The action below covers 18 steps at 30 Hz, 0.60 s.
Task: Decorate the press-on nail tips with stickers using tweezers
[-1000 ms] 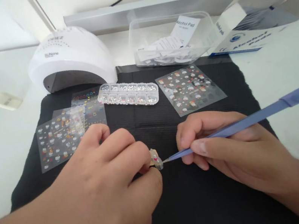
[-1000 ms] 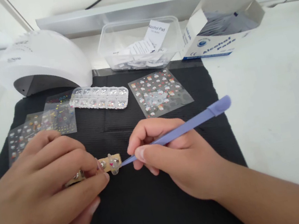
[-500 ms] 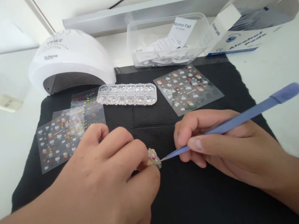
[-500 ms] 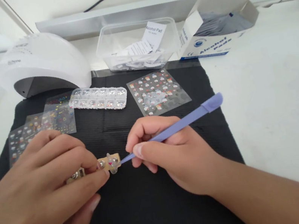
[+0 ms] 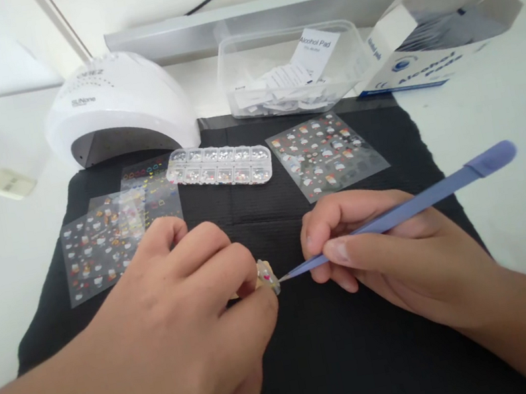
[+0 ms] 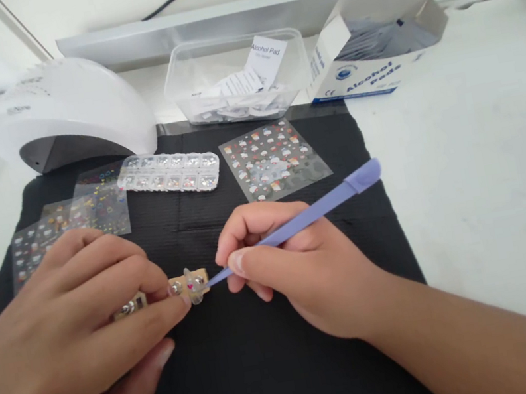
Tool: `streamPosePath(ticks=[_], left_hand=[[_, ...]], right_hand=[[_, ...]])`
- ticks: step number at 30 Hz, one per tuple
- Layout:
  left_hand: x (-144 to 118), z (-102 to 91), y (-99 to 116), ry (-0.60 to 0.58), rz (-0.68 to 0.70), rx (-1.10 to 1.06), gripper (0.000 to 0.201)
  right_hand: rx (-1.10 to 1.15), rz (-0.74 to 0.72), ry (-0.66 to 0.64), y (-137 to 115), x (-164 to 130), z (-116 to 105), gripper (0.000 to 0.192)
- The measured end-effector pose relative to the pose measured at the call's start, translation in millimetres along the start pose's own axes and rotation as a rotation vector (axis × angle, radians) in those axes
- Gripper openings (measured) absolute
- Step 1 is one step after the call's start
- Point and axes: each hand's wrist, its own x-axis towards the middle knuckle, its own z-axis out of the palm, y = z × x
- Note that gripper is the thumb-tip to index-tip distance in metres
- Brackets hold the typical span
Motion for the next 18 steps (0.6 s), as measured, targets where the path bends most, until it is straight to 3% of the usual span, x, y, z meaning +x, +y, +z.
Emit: streamPosePath(ticks=[18], left_hand=[[-1.9,-1.2,-0.7,-0.047,-0.011,-0.001,0.014]], right_hand=[[-0.003,-0.009,-0.011,-0.6,2.3,2.2,0.007]])
